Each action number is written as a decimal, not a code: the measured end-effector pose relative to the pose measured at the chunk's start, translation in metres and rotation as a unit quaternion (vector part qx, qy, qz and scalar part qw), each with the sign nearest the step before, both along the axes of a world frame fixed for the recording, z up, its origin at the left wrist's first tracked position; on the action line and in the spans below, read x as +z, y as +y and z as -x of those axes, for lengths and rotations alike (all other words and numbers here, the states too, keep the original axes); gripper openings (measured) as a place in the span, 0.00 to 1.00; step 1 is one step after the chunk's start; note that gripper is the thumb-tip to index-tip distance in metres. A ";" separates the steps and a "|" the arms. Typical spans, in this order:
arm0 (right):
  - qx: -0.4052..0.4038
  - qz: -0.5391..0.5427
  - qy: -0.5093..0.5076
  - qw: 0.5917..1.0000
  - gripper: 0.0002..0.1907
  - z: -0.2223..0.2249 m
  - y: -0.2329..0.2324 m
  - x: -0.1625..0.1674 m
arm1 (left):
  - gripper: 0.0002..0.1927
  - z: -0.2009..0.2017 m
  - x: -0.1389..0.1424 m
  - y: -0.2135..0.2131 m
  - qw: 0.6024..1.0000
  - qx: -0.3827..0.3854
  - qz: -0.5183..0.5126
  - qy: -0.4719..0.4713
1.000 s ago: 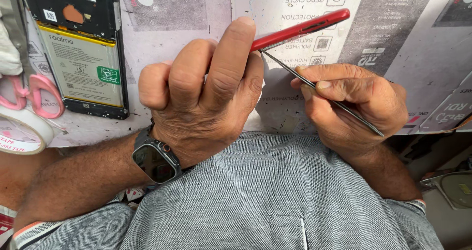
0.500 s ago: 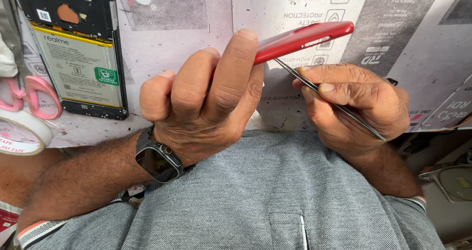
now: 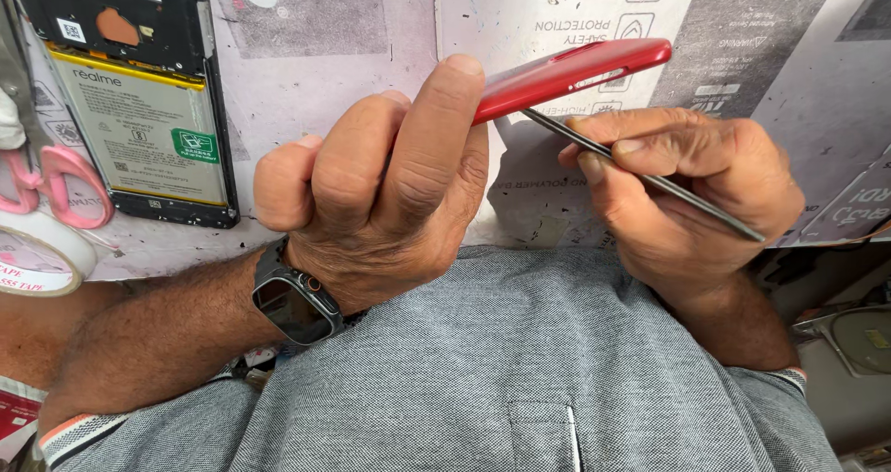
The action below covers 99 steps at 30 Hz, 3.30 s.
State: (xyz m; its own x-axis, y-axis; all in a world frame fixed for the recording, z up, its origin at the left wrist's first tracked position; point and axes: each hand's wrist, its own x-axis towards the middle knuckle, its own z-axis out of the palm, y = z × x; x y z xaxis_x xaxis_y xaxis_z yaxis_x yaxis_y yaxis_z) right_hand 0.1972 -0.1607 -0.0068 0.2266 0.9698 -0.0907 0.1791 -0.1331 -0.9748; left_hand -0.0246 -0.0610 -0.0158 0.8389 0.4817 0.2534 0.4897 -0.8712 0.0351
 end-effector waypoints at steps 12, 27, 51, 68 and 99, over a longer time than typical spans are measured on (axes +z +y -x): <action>0.002 0.067 0.068 0.995 0.11 -0.010 0.010 0.007 | 0.18 -0.001 0.006 0.008 0.997 0.017 0.073 -0.010; -0.002 0.042 0.074 0.996 0.11 -0.010 0.004 -0.002 | 0.17 -0.001 0.005 0.009 0.998 0.014 0.056 -0.022; -0.017 0.018 -0.012 1.000 0.14 0.004 -0.009 -0.002 | 0.07 0.000 0.000 0.005 1.000 0.008 0.021 -0.014; -0.006 -0.058 -0.049 0.997 0.14 0.005 -0.002 -0.013 | 0.14 -0.003 0.001 0.006 1.000 0.021 0.010 -0.013; -0.017 -0.034 -0.023 0.999 0.12 0.005 -0.008 -0.013 | 0.12 0.002 0.005 0.009 0.995 0.014 0.091 -0.027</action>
State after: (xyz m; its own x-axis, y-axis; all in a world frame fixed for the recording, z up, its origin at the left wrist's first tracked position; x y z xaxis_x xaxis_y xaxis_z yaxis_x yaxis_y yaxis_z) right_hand 0.1925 -0.1683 -0.0198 0.2626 0.9648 -0.0130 0.2209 -0.0732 -0.9725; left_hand -0.0263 -0.0520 -0.0103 0.8113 0.5474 0.2050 0.5076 -0.8337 0.2175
